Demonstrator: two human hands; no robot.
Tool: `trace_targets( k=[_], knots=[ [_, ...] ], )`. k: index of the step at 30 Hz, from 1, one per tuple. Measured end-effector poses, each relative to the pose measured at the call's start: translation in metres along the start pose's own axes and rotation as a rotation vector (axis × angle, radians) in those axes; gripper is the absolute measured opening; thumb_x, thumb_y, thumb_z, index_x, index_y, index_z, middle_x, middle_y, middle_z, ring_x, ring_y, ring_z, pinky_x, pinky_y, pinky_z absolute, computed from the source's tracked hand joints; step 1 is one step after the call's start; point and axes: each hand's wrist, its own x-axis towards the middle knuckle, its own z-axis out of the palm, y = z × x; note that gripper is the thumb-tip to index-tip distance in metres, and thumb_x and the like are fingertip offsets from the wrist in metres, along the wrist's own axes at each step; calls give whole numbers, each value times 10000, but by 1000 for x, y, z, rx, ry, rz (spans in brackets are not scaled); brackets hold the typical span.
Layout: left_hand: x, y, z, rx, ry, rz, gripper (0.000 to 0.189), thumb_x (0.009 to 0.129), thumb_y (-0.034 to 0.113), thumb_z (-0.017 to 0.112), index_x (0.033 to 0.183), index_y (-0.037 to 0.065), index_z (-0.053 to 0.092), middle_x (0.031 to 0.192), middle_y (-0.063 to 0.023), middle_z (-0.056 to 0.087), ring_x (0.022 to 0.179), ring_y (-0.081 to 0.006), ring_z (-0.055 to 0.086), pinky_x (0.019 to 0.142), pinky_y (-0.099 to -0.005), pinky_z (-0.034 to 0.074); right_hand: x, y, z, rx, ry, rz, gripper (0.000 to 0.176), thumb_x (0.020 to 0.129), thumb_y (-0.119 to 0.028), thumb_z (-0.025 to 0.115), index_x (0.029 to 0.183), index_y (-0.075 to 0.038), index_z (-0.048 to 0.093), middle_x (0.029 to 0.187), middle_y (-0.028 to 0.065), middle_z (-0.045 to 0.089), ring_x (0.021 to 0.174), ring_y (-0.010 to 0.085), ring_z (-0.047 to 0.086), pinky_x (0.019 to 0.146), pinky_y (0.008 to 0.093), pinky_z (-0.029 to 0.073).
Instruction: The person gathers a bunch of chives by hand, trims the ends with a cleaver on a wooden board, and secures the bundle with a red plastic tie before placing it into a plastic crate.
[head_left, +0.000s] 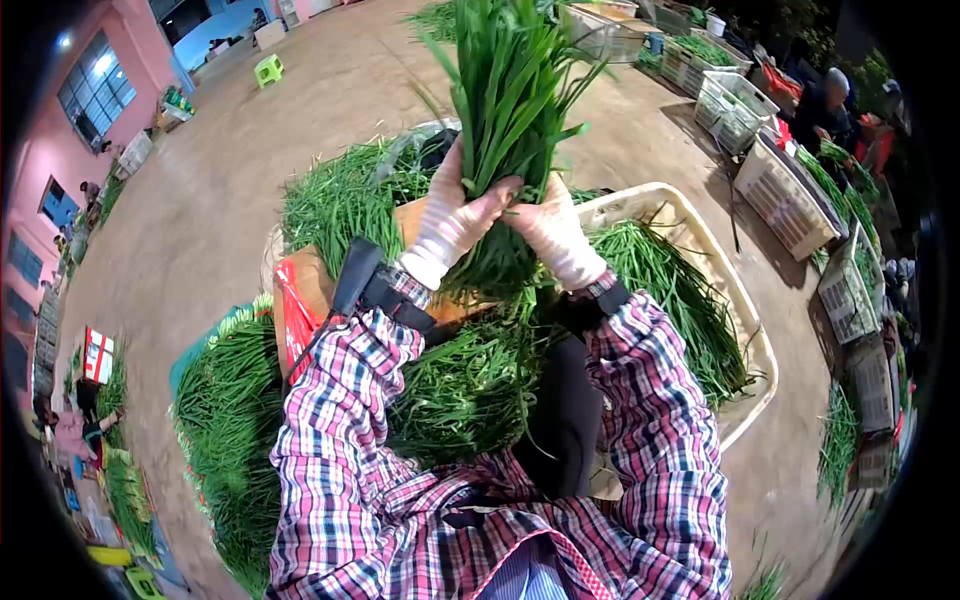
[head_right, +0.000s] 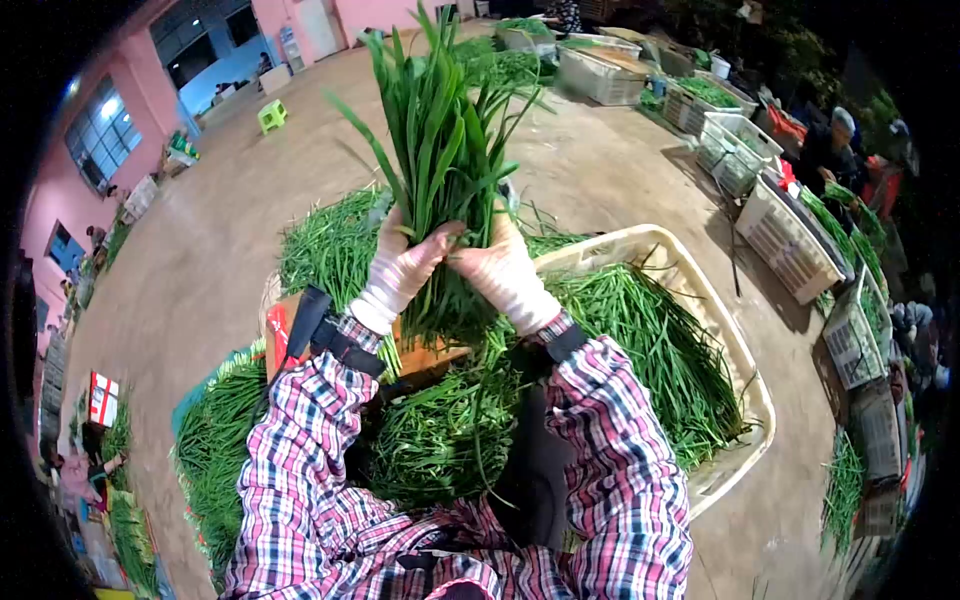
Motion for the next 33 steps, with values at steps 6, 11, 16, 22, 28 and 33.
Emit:
trace_targets(
  k=[6,11,16,22,28,33],
  knots=[
    [-11,-37,-61,178,133,108,642,870,197,741,1377,8,397,1169,-124,635,1005,-194,650,852,-291,550,33,29,16,-650,35,27,677,743,13,771,1327,-26,432,1250,53,569,1100,151,547,992,281,457],
    [-18,-96,-110,130,229,30,815,832,253,784,1431,10,289,1217,-130,595,1040,-210,619,895,-331,518,63,54,-26,-1184,-43,147,732,686,-206,816,1305,-30,469,1242,162,567,1118,233,562,1007,355,449],
    [-48,-152,-153,725,302,113,609,858,241,745,1338,22,440,1167,-104,634,1010,-230,636,881,-350,510,66,93,-64,-1273,-103,123,974,673,-330,861,1434,13,358,1373,229,506,1282,288,493,1067,350,399],
    [-45,-140,-165,586,158,-124,612,860,246,730,1363,55,438,1280,-163,588,1065,-273,636,946,-388,505,65,100,-63,-1111,-91,30,908,683,-270,855,1414,-2,388,1305,179,561,1203,247,533,1022,344,422],
    [-34,-90,-148,-89,100,-511,594,864,147,726,1369,42,434,1319,-126,540,1180,-201,545,1009,-324,480,56,99,-64,-779,-195,174,747,790,-328,801,1374,-12,457,1223,100,626,1129,197,563,988,328,433],
    [-34,1,-127,437,-224,-508,532,858,262,751,1299,60,533,1234,-61,617,1117,-179,577,962,-323,483,32,64,-15,-672,-350,313,607,906,-212,682,1419,-59,396,1342,86,536,1188,207,550,993,365,501]
  ],
)
